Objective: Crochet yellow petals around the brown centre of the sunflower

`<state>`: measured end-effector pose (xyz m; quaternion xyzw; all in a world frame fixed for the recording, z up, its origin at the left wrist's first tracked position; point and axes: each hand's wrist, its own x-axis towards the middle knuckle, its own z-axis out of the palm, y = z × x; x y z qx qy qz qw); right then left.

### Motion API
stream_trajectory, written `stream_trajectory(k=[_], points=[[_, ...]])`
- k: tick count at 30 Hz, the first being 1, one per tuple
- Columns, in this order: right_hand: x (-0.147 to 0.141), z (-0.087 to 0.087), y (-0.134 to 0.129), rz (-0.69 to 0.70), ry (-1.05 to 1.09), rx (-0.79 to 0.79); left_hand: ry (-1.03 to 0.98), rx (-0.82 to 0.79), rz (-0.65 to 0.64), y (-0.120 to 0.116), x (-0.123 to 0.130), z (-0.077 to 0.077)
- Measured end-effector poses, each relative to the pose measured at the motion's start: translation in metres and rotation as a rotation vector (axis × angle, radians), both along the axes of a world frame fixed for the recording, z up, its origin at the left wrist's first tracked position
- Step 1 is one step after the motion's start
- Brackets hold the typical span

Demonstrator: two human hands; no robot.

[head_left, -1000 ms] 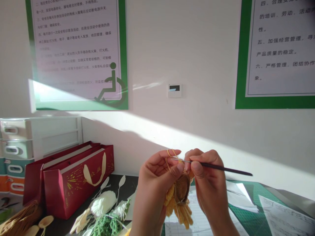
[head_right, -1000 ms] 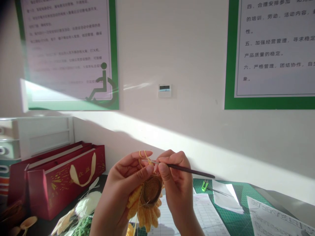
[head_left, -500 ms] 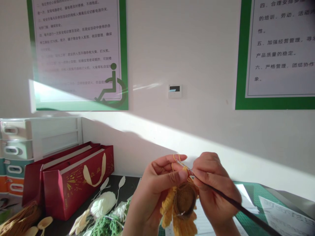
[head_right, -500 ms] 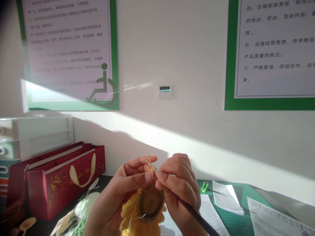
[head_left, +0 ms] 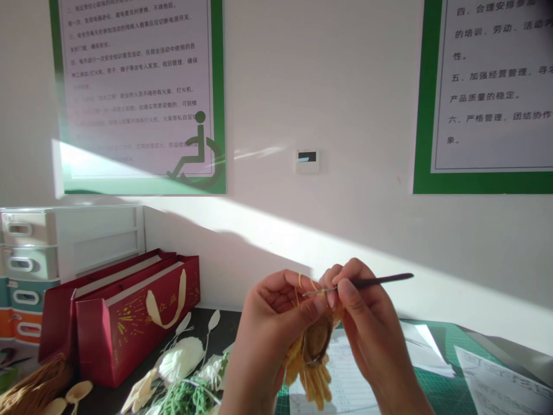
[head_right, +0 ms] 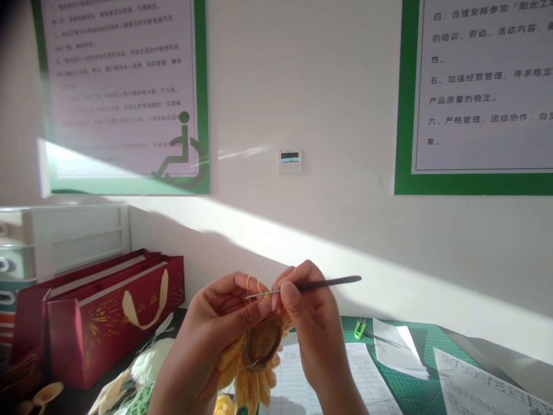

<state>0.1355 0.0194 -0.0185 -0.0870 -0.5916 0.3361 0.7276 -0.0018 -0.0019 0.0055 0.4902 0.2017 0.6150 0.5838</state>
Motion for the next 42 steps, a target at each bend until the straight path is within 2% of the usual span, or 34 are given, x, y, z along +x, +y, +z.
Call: stream_trajectory(k=[3, 5, 9, 15, 23, 34, 42], points=[[-0.001, -0.001, 0.001, -0.161, -0.032, 0.113, -0.031, 0.039, 0.055, 0.001, 0.004, -0.002], [-0.001, -0.003, 0.002, -0.209, -0.030, 0.151, -0.034, 0.047, 0.082, 0.001, 0.005, -0.002], [0.001, -0.006, 0.007, -0.182, -0.003, 0.121, -0.028, 0.058, 0.120, -0.002, 0.006, 0.001], [0.009, -0.011, 0.009, -0.138, 0.023, 0.060, -0.013, 0.088, 0.097, -0.001, 0.004, 0.002], [0.022, -0.009, 0.012, -0.185, -0.038, 0.156, 0.025, 0.068, 0.085, 0.005, 0.001, -0.001], [0.029, 0.000, 0.003, -0.371, -0.191, 0.404, 0.053, 0.028, 0.034, 0.006, -0.003, 0.000], [0.028, -0.004, 0.002, -0.519, -0.256, 0.513, 0.022, 0.017, 0.039, 0.006, -0.002, 0.001]])
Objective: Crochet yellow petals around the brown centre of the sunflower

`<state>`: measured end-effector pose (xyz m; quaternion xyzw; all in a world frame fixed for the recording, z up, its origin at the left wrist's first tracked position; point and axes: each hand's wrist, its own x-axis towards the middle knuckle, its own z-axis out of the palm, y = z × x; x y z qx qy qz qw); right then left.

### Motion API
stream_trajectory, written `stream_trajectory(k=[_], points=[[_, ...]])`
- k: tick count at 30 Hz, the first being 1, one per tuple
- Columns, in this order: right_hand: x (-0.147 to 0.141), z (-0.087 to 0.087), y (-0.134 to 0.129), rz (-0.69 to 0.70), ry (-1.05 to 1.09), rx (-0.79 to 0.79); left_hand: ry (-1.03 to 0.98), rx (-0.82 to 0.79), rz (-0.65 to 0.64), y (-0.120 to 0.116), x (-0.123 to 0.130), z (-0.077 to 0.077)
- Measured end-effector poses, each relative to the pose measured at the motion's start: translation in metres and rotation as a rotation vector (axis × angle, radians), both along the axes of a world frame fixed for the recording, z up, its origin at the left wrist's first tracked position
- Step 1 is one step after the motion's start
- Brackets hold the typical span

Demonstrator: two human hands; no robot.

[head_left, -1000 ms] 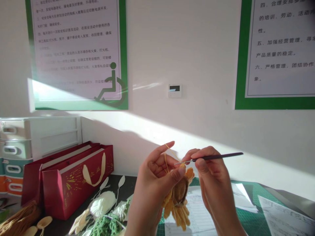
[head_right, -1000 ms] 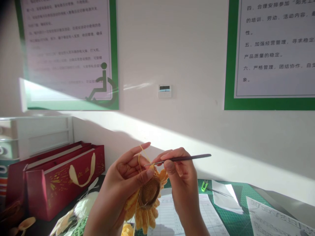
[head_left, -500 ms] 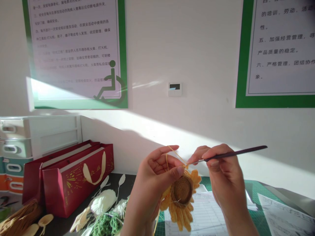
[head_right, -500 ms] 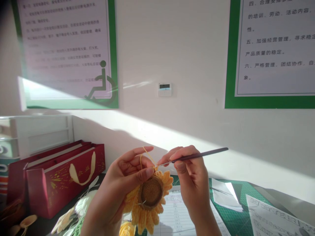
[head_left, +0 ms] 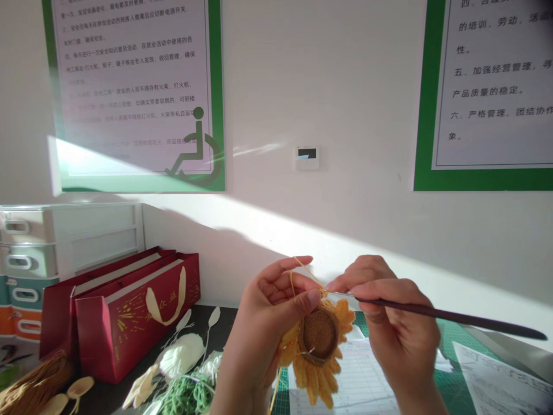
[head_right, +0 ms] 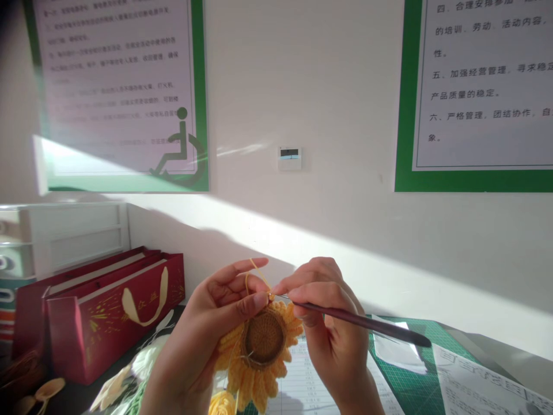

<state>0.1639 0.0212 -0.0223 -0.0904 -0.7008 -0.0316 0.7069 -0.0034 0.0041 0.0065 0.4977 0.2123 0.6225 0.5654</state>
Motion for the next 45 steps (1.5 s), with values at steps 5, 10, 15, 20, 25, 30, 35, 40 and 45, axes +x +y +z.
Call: stream_trajectory(k=[5, 10, 15, 20, 25, 30, 35, 40, 45], points=[[-0.001, 0.000, 0.000, -0.050, -0.028, 0.051, -0.010, -0.004, -0.014, 0.001, -0.001, -0.001], [0.000, 0.001, 0.000, -0.129, -0.079, 0.111, -0.011, -0.005, -0.027, 0.002, -0.001, -0.001], [0.000, 0.005, -0.004, -0.293, -0.145, 0.203, -0.027, 0.002, -0.041, 0.002, -0.002, -0.002], [-0.006, 0.009, -0.005, -0.430, -0.168, 0.347, -0.048, 0.015, -0.103, 0.003, -0.002, -0.004], [-0.014, 0.005, 0.003, -0.289, -0.054, 0.305, -0.070, -0.031, -0.189, 0.001, -0.003, -0.004], [-0.014, 0.000, 0.011, -0.293, -0.047, 0.330, -0.055, -0.042, -0.157, -0.001, -0.002, -0.002], [-0.017, -0.001, 0.010, -0.428, -0.062, 0.339, -0.040, 0.034, -0.077, -0.003, 0.003, -0.002], [-0.018, -0.003, 0.005, -0.267, -0.037, 0.234, 0.013, 0.153, 0.083, -0.001, 0.003, -0.004], [-0.019, -0.008, 0.001, -0.062, 0.112, 0.031, 0.047, 0.185, 0.127, 0.002, -0.002, -0.005]])
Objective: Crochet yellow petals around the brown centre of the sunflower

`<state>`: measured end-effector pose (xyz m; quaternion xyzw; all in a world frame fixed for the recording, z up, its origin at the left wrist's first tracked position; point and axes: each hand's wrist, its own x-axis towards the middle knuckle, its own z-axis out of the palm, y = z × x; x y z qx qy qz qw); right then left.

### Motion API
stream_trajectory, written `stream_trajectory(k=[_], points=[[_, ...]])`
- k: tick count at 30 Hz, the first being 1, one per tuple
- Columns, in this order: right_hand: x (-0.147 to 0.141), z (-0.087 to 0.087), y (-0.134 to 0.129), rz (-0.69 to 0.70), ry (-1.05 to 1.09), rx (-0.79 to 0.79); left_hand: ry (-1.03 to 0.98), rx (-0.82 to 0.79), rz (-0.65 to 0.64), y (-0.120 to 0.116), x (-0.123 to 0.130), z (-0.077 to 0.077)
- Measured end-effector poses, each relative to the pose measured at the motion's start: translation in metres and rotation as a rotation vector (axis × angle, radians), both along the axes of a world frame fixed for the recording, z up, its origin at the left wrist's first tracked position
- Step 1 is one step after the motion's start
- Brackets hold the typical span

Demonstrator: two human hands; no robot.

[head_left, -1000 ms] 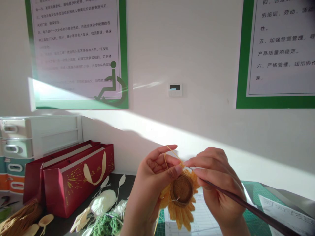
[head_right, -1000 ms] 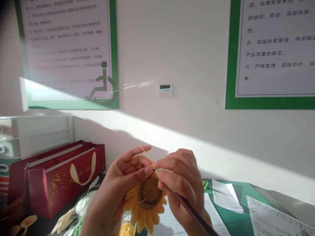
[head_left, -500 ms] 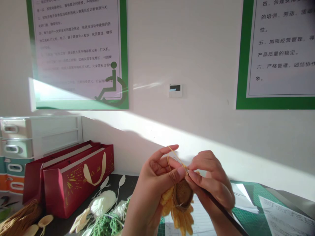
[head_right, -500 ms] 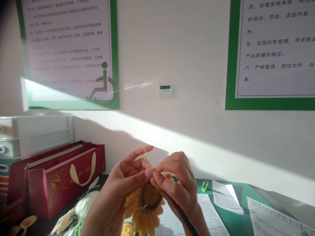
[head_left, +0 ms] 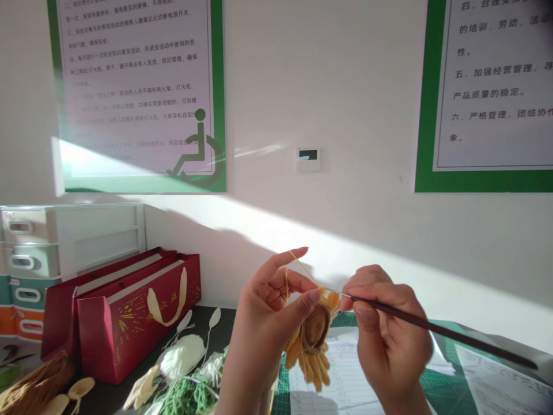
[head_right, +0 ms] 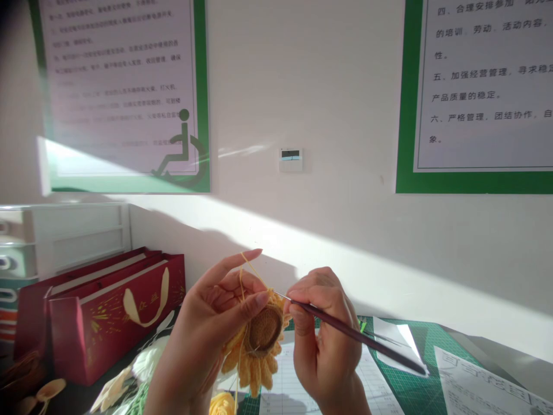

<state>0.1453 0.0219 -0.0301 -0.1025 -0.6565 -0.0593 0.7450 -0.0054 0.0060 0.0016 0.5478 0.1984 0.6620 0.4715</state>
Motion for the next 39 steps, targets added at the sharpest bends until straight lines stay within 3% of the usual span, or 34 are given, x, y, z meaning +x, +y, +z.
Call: stream_trajectory(k=[4, 7, 11, 17, 22, 25, 29, 31, 33, 35, 37, 39], points=[[-0.005, 0.003, -0.001, 0.353, 0.245, -0.356, 0.002, 0.021, -0.053, 0.002, -0.002, 0.000], [-0.009, 0.007, 0.001, 0.630, 0.295, -0.593, -0.017, 0.001, -0.086, 0.001, 0.001, 0.000], [-0.010, 0.005, 0.007, 0.759, 0.233, -0.680, -0.055, -0.056, -0.072, -0.001, 0.006, 0.001], [-0.013, -0.003, 0.012, 0.740, 0.234, -0.593, -0.093, -0.092, -0.161, -0.001, 0.006, 0.001], [-0.018, -0.001, 0.010, 0.619, 0.217, -0.446, -0.109, -0.126, -0.167, -0.001, 0.007, 0.001], [-0.013, 0.002, 0.010, 0.285, 0.115, -0.229, -0.107, -0.110, -0.094, -0.002, 0.011, -0.001], [-0.001, 0.001, 0.007, -0.508, -0.162, 0.240, -0.138, -0.104, -0.015, -0.002, 0.016, -0.005], [0.003, 0.001, 0.006, -0.605, -0.146, 0.330, -0.155, -0.175, -0.148, -0.002, 0.015, -0.005], [0.004, 0.000, 0.006, -0.451, -0.105, 0.284, -0.139, -0.273, -0.342, -0.002, 0.011, -0.003], [0.001, 0.000, 0.007, -0.177, -0.064, 0.170, -0.112, -0.303, -0.436, -0.001, 0.006, 0.000], [-0.003, 0.001, 0.007, 0.041, -0.007, 0.077, -0.076, -0.273, -0.440, 0.000, 0.003, 0.002], [-0.006, 0.001, 0.006, 0.142, 0.095, 0.029, -0.062, -0.243, -0.421, 0.001, 0.001, 0.002]])
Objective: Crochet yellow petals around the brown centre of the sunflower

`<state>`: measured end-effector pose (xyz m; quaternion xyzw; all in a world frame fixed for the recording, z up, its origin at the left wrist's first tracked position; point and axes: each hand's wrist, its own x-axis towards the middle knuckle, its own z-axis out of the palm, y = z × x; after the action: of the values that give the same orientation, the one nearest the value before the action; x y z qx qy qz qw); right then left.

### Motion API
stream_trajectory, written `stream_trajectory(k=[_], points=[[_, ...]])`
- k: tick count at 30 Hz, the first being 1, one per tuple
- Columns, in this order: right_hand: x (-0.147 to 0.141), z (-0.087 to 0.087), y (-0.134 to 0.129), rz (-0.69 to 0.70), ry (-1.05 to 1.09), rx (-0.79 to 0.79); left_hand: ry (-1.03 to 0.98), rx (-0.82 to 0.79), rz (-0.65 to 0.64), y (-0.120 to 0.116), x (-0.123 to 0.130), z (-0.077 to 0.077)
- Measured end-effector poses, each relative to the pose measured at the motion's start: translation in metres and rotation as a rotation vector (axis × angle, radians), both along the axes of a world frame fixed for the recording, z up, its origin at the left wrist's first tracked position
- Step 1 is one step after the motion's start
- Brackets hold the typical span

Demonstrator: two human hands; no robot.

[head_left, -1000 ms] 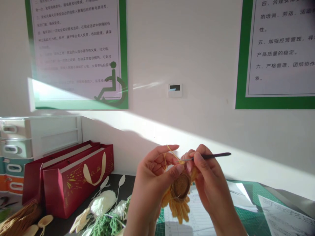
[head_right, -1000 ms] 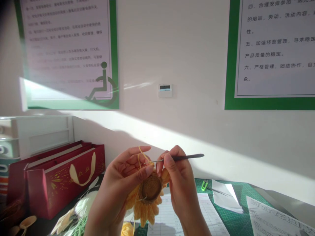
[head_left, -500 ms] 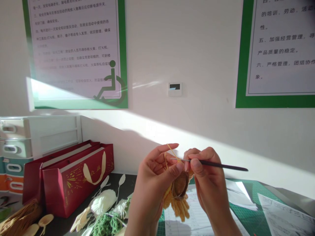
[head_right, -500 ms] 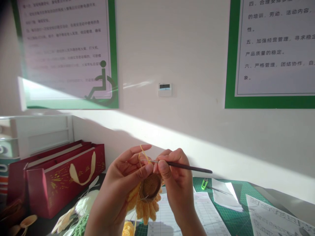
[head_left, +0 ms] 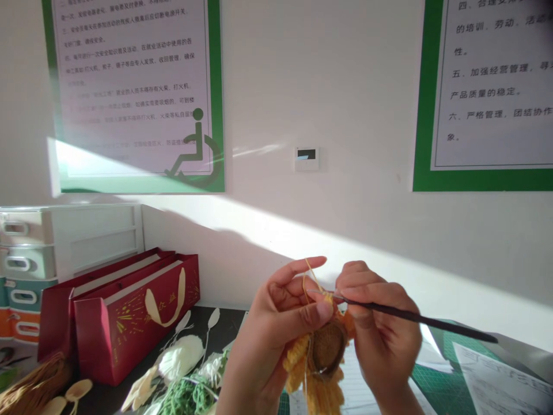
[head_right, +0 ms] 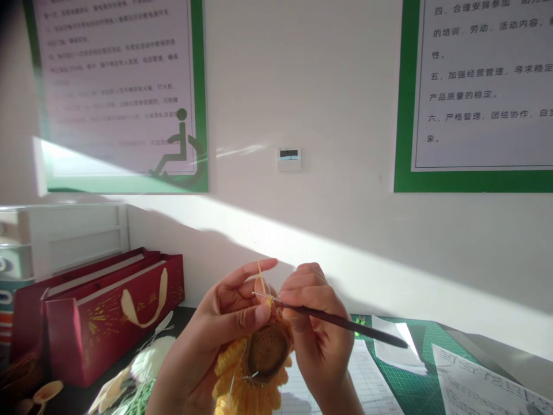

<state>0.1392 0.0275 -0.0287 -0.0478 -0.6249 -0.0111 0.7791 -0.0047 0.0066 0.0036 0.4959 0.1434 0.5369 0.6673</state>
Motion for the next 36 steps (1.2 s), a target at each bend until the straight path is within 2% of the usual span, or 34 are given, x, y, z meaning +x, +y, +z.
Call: stream_trajectory(k=[4, 8, 10, 13, 16, 27, 36], points=[[-0.004, 0.004, -0.006, 0.156, 0.158, -0.140, -0.034, 0.042, 0.043, 0.001, -0.003, 0.000], [-0.006, 0.009, -0.008, 0.433, 0.122, -0.407, -0.016, 0.056, 0.081, -0.003, -0.004, 0.000], [-0.007, 0.010, -0.008, 0.484, 0.079, -0.493, -0.005, 0.090, 0.165, -0.005, -0.002, 0.000], [-0.008, 0.008, -0.008, 0.368, 0.018, -0.414, 0.011, 0.144, 0.269, -0.008, 0.002, -0.001], [-0.009, 0.007, -0.008, 0.257, -0.004, -0.313, 0.032, 0.139, 0.291, -0.007, 0.005, -0.003], [-0.002, 0.000, 0.000, 0.232, 0.103, -0.352, 0.073, 0.110, 0.291, -0.005, 0.000, -0.002], [0.010, 0.000, 0.004, 0.210, 0.044, -0.310, 0.056, 0.105, 0.313, -0.002, 0.001, -0.002]])
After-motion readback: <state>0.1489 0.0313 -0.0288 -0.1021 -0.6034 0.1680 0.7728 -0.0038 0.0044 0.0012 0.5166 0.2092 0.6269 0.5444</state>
